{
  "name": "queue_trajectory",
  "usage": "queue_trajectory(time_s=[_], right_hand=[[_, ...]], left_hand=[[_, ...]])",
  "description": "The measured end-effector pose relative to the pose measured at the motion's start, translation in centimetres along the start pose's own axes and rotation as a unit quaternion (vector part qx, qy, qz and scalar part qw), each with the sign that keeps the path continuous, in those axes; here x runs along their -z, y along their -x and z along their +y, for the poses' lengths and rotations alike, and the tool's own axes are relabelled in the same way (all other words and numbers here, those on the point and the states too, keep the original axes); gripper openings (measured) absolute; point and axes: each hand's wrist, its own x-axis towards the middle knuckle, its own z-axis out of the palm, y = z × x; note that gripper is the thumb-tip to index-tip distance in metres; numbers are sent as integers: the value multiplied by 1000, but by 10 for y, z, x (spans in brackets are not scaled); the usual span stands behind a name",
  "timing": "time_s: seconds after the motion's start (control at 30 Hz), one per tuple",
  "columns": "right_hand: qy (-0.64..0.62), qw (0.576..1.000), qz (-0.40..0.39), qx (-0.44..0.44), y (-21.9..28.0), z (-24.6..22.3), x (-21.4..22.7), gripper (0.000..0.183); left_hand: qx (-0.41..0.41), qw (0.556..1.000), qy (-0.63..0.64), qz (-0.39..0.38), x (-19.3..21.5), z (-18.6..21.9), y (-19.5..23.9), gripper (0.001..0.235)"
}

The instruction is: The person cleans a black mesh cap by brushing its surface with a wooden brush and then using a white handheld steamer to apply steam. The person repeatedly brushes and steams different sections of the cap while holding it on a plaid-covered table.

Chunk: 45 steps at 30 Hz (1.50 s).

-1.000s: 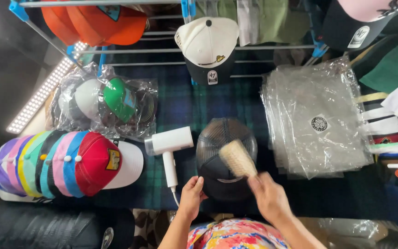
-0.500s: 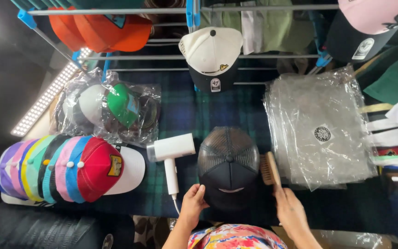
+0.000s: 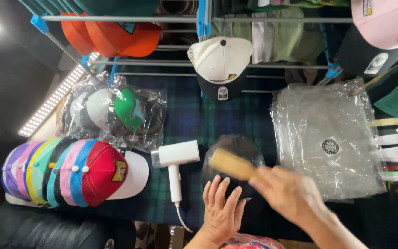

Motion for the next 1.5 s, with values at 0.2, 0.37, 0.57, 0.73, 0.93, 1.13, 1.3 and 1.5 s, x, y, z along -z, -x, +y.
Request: queue_trajectory(time_s=[0.2,0.37,0.57,0.73,0.93,1.13,1.3,1.5], right_hand=[[-99,992,-73,-33,-60,16,-4,48],[-109,977,-131,-127,-95,44,-15,58],[-63,995,-35,71,2,-1,0,54],[1,1000,3,29,-51,19,-4,34],[-34,999,7,9,-27,9,0,40],[-229,972,14,-45,-12,22,-34,38],[-556,775,-58,-295,-10,63,-120,35],[-546,813,96,-179,34,46,-133,40]], left_hand=[[-85,995,-53,9,-27,-39,38,33],[-111,993,-39,-2,-38,-53,57,55],[-86,995,-46,-13,-36,-45,59,44],[-81,995,-55,-13,-28,-39,58,50],[-83,994,-76,-11,-16,-33,34,38],[-115,990,-63,-45,-1,-17,11,24],[-119,990,-60,-48,-8,-21,19,32],[-125,988,-69,-54,-7,-19,12,34]])
